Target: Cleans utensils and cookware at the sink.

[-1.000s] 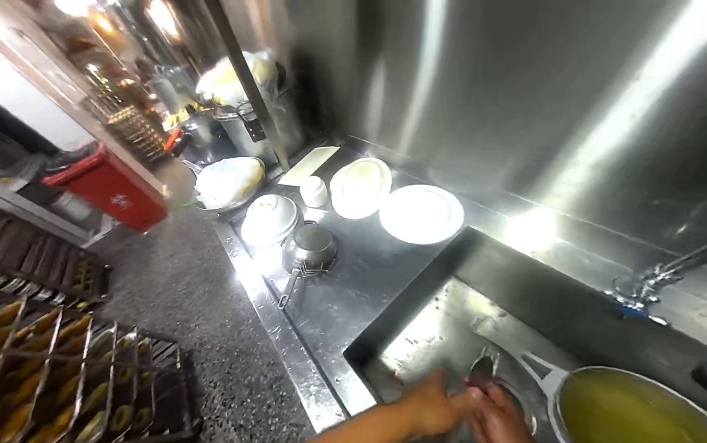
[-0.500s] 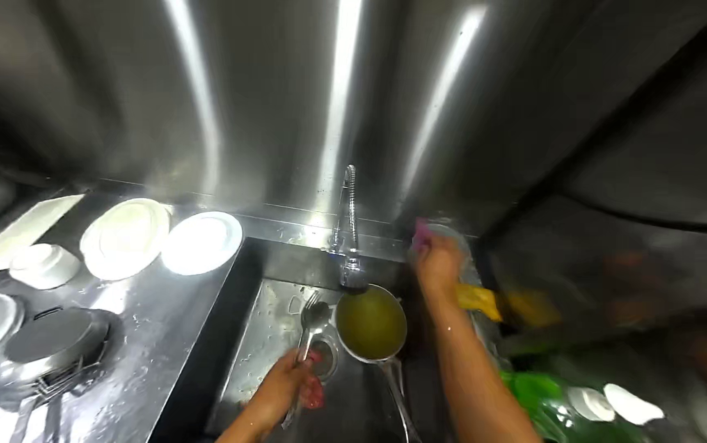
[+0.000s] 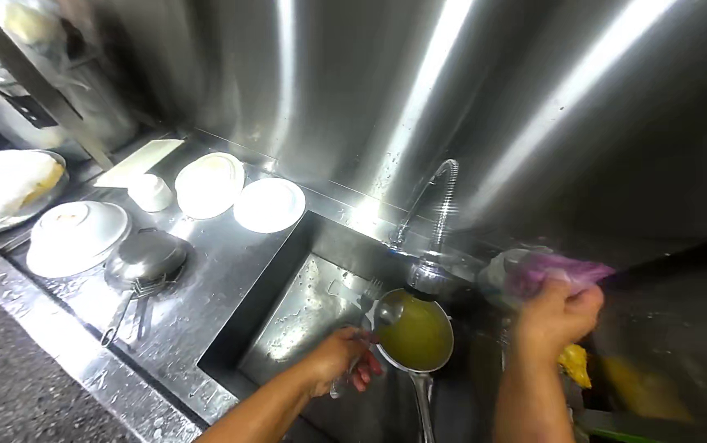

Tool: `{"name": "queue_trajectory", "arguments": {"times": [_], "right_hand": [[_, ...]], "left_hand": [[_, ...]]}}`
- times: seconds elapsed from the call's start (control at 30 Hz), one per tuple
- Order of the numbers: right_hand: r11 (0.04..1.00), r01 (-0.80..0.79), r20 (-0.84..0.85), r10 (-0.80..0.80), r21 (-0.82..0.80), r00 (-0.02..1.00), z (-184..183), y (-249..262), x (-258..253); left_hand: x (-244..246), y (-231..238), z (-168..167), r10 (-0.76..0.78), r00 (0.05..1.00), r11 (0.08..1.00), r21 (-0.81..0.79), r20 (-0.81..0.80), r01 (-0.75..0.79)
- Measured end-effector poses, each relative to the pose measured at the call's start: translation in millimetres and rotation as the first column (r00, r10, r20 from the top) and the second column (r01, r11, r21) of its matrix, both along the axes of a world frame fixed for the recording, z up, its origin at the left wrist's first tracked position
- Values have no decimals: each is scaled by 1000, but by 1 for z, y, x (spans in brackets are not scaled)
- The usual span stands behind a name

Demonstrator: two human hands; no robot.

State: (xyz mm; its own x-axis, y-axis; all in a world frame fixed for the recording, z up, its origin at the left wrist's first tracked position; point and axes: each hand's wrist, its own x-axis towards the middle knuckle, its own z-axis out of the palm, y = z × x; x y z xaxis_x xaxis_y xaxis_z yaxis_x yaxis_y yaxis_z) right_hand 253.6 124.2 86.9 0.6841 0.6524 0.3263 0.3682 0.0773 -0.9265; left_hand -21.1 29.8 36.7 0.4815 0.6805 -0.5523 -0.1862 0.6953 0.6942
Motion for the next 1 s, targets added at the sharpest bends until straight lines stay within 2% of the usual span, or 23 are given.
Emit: {"name": "queue_trajectory", "arguments": {"times": [0.03,0.1,0.17,0.2,0.3,0.4,0.47,0.57,0.63,0.7,0.73,0.8,0.87,0.93,1.0], "right_hand": [[994,-110,-134,111,15,985,-2,-19,-19],[928,-371,-383,331,-34,862,-20,-57,-66],[829,-550,-507,435,-97,744,-48,-83,-115],[814,-567,-503,438,-131,745,-60,-89,-132],[862,-484,-396,396,-152,829,-76,-82,-147],[896,-407,-302,344,-179,889,-67,-70,-145],[905,-345,-148,317,-248,937,-63,-65,-137],[878,-278,124,349,-391,929,-59,-65,-128],[870,-208,205,326,-447,923,-59,-67,-130],[916,-144,195,230,-375,954,-70,-69,-130],[939,-135,137,186,-318,973,-75,-69,-126],[958,-195,26,204,-210,979,-78,-75,-117],[904,-396,85,412,-158,907,-77,-97,-125],[804,-566,322,592,-182,739,-91,-118,-142],[795,-551,532,591,-256,606,-99,-113,-148]], "left_hand": [[2,1,-2,10,1000,1000,9,7,-11],[10,1,-5,11,1000,999,50,-2,-11],[20,-2,-7,-22,995,989,145,-96,35],[21,-5,-7,-41,986,979,190,-162,72],[14,-12,-3,-108,958,962,216,-264,168],[7,-10,9,-137,958,962,198,-252,189],[6,-11,16,-143,961,964,185,-238,190],[2,-17,19,-157,959,968,155,-234,197],[-1,-20,20,-163,954,970,137,-253,202],[-3,-26,19,-176,938,973,91,-297,211],[-6,-30,17,-184,931,975,61,-315,214],[-14,-37,8,-180,936,982,6,-302,191],[-22,-39,1,-149,962,989,-38,-227,144],[-24,-43,-1,-118,985,993,-28,-123,116],[-25,-47,-2,-136,988,990,20,-76,138]]}}
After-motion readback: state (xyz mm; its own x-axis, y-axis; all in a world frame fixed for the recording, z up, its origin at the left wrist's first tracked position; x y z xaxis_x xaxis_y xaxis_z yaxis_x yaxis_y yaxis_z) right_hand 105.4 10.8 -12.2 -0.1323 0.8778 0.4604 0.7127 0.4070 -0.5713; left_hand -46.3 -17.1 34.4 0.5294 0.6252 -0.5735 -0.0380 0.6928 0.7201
